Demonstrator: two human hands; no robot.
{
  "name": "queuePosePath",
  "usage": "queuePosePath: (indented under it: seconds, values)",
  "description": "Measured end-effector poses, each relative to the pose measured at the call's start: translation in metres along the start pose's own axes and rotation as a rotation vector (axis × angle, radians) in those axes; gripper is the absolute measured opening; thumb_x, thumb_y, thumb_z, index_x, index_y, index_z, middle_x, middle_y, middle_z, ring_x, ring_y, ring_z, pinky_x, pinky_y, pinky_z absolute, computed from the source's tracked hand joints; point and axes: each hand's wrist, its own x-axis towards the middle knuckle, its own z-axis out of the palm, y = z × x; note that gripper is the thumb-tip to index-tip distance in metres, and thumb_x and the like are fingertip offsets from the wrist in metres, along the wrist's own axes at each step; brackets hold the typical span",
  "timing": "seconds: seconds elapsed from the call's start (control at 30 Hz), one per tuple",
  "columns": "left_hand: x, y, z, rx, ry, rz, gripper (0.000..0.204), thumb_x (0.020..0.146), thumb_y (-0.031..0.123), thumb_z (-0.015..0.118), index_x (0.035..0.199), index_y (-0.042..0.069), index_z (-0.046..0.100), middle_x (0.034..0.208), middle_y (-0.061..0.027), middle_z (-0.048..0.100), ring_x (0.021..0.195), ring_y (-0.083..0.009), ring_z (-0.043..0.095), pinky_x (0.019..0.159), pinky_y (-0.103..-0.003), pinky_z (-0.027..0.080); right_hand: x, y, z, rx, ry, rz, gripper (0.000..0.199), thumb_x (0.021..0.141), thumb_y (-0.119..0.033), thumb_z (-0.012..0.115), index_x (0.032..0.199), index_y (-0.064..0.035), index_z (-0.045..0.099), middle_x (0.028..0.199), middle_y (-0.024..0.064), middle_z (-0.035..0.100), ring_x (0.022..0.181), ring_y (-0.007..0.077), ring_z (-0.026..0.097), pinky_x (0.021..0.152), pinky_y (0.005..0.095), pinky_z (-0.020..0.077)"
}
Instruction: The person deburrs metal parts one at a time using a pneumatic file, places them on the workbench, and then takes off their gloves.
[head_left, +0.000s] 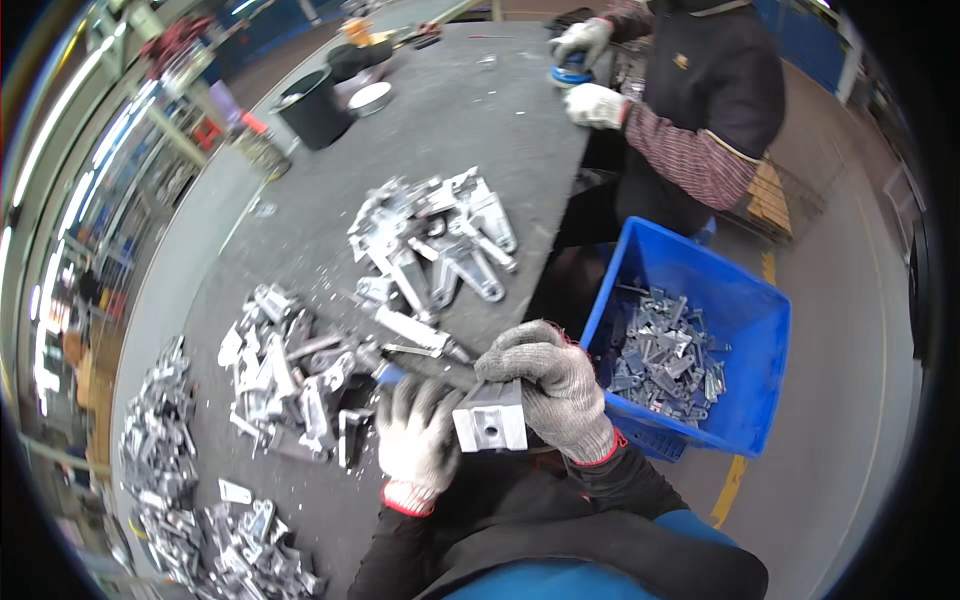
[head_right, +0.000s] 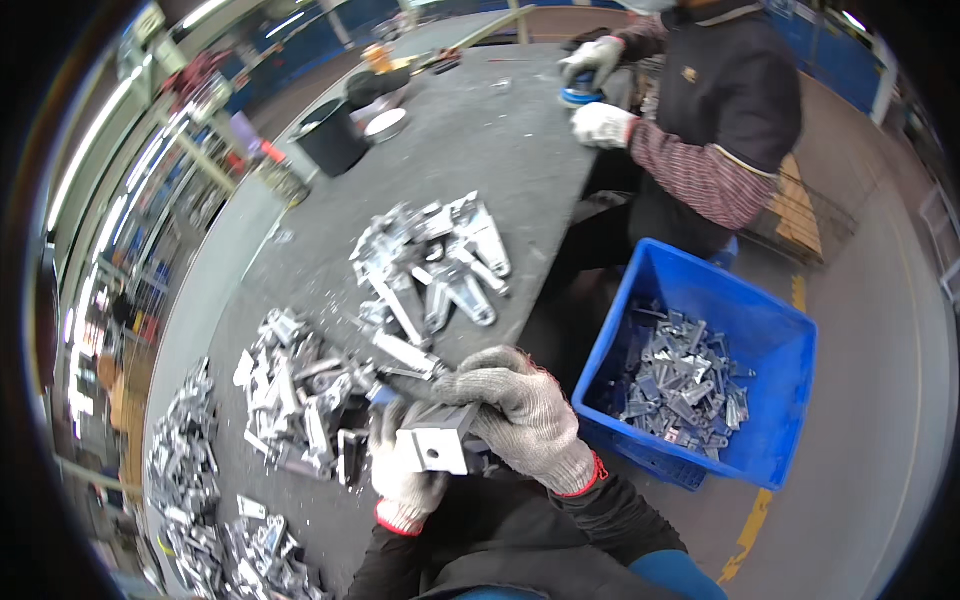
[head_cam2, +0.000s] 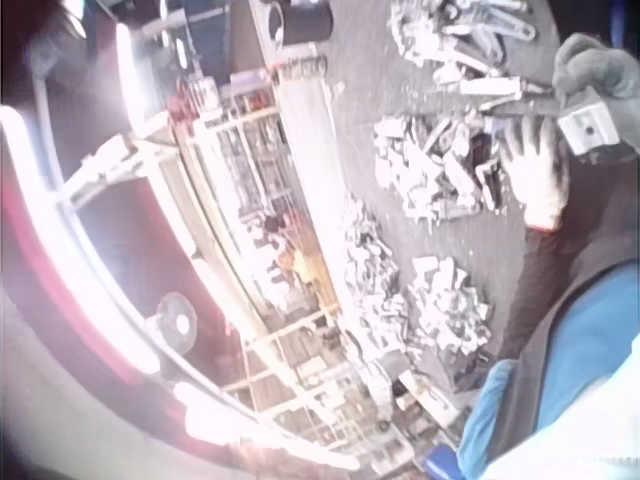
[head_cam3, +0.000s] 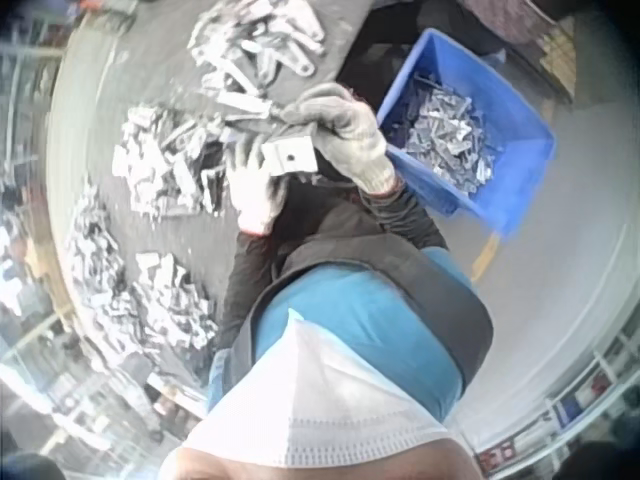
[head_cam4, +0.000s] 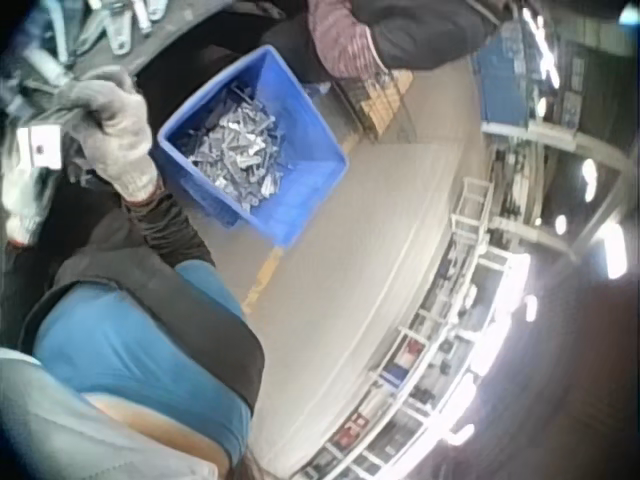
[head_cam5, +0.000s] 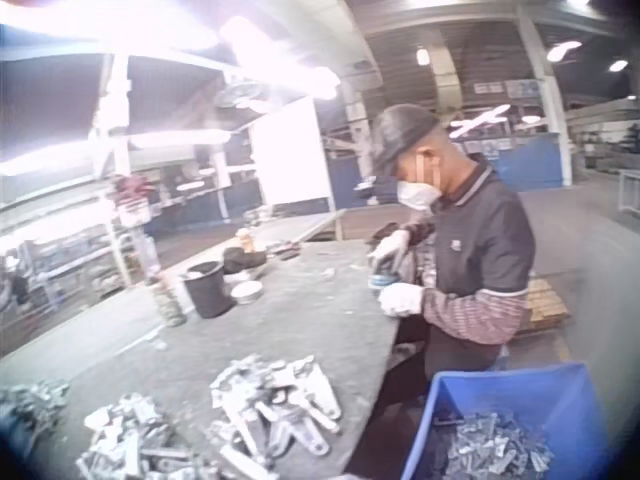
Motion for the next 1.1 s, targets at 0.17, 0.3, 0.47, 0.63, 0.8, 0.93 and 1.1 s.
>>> queuePosePath:
  seconds: [0.17, 0.3, 0.47, 0.63, 0.8, 0.93, 1.1]
  values:
    - [-0.01, -0.016, 0.019, -0.249, -0.014, -0.059, 0.078, 0.072, 0.038, 0.076, 0.145, 0.015, 0.062, 0.148, -0.0096, 0.055, 0.149, -0.0389, 0.04, 0.125, -0.065, 0.025, 0.008, -0.009, 0.043, 0.183, -0.128, -0.023, 0.021, 0.084, 0.0, 0.086, 0.103, -0.0032, 0.077, 0.108, 0.0106, 0.071, 0.103, 0.021, 0.071, 0.09, 0.0348, 0.0596]
    - [-0.015, -0.022, 0.023, -0.211, -0.022, -0.02, 0.081, 0.075, 0.039, 0.076, 0.149, 0.012, 0.058, 0.15, -0.0122, 0.053, 0.15, -0.04, 0.038, 0.126, -0.065, 0.023, 0.003, -0.012, 0.058, 0.245, -0.166, 0.071, 0.024, 0.086, 0.0, 0.083, 0.109, 0.0012, 0.074, 0.115, 0.0144, 0.064, 0.098, 0.0266, 0.074, 0.087, 0.0379, 0.0625]
    - [-0.013, -0.023, 0.012, -0.079, -0.023, 0.075, 0.073, 0.076, 0.035, 0.077, 0.144, 0.013, 0.061, 0.15, -0.0121, 0.053, 0.149, -0.0392, 0.039, 0.124, -0.065, 0.027, -0.008, -0.014, 0.066, 0.221, -0.161, 0.177, 0.026, 0.087, -0.001, 0.082, 0.111, 0.0029, 0.073, 0.118, 0.0159, 0.062, 0.099, 0.0272, 0.074, 0.088, 0.0401, 0.0636]
    - [-0.011, -0.024, 0.01, -0.136, 0.056, 0.06, 0.07, 0.077, 0.034, 0.077, 0.143, 0.012, 0.062, 0.148, -0.0124, 0.055, 0.147, -0.0383, 0.042, 0.123, -0.065, 0.029, -0.007, -0.018, 0.073, 0.18, -0.162, 0.188, 0.027, 0.086, 0.0, 0.082, 0.111, 0.0028, 0.072, 0.117, 0.0157, 0.062, 0.098, 0.0272, 0.074, 0.088, 0.0405, 0.0636]
    - [-0.012, -0.022, 0.01, -0.206, 0.089, 0.014, 0.069, 0.077, 0.034, 0.077, 0.142, 0.013, 0.064, 0.148, -0.012, 0.056, 0.147, -0.0372, 0.043, 0.123, -0.063, 0.031, -0.004, -0.016, 0.077, 0.269, -0.174, 0.175, 0.025, 0.093, 0.008, 0.073, 0.116, -0.0016, 0.075, 0.116, 0.0122, 0.069, 0.112, 0.0232, 0.069, 0.099, 0.0365, 0.0556]
    - [-0.011, -0.021, 0.006, -0.179, 0.092, 0.029, 0.069, 0.076, 0.033, 0.078, 0.14, 0.012, 0.065, 0.146, -0.0119, 0.057, 0.146, -0.037, 0.044, 0.124, -0.063, 0.031, -0.004, -0.012, 0.076, 0.296, -0.185, 0.173, 0.027, 0.093, 0.005, 0.075, 0.119, -0.0019, 0.074, 0.118, 0.012, 0.068, 0.115, 0.0232, 0.068, 0.1, 0.037, 0.055]
    - [-0.008, -0.02, 0.002, -0.175, 0.04, 0.035, 0.07, 0.074, 0.033, 0.079, 0.14, 0.012, 0.065, 0.145, -0.0113, 0.057, 0.146, -0.037, 0.044, 0.123, -0.063, 0.032, -0.004, -0.011, 0.071, 0.289, -0.17, 0.219, 0.024, 0.093, 0.003, 0.076, 0.117, -0.0016, 0.075, 0.119, 0.0111, 0.067, 0.114, 0.0225, 0.067, 0.1, 0.0364, 0.0549]
